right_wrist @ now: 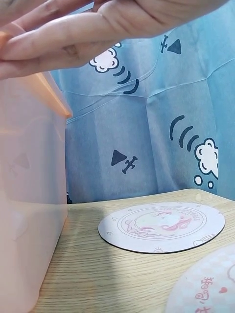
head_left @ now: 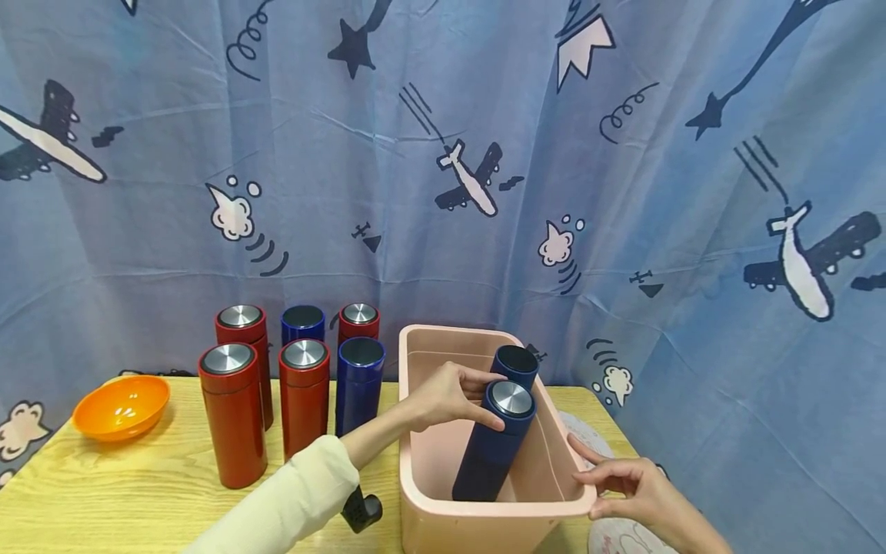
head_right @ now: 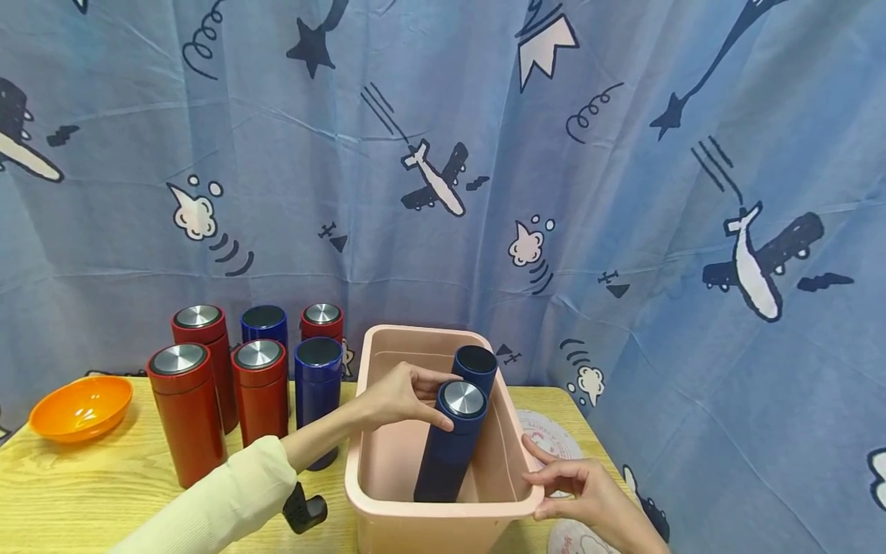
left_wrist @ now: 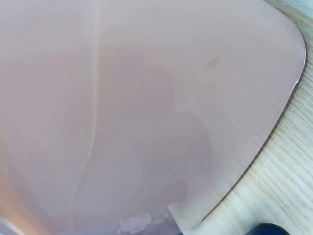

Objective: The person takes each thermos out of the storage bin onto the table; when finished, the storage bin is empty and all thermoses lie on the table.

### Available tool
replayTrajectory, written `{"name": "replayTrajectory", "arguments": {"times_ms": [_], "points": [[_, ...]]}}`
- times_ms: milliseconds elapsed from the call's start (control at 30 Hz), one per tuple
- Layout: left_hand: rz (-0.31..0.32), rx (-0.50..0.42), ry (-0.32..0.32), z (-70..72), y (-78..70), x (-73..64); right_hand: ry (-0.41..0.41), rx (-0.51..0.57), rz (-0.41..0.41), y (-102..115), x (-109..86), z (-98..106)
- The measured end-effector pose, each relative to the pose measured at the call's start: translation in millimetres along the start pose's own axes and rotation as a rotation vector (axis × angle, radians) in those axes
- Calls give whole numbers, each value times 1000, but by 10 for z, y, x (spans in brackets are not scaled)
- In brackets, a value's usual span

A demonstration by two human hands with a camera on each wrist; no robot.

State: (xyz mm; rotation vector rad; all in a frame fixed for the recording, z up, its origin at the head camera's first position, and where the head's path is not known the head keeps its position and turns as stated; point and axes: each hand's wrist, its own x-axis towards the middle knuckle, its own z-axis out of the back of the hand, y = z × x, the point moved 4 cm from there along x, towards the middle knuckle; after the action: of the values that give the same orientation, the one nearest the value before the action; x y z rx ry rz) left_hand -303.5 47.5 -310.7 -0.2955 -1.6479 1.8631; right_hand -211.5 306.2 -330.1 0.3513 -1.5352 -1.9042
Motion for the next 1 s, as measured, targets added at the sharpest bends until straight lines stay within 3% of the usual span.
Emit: {"name": "replayTrajectory", "arguments": {"times_ms": [200,467,833,1000], "points": [[-5,33,-19,5,-4,-36,-28,-26,-52,-20,-15,10],[2,-7,-15,22,-14,-99,-41,-16,-98,-63,-51,37],[-28,-17,-10,72,-92,-154,-30,-18,-86,-33,-7,4],[-45,-43,-14,95,-185,-169,-5,1,-11,-20,-12,-6]]}}
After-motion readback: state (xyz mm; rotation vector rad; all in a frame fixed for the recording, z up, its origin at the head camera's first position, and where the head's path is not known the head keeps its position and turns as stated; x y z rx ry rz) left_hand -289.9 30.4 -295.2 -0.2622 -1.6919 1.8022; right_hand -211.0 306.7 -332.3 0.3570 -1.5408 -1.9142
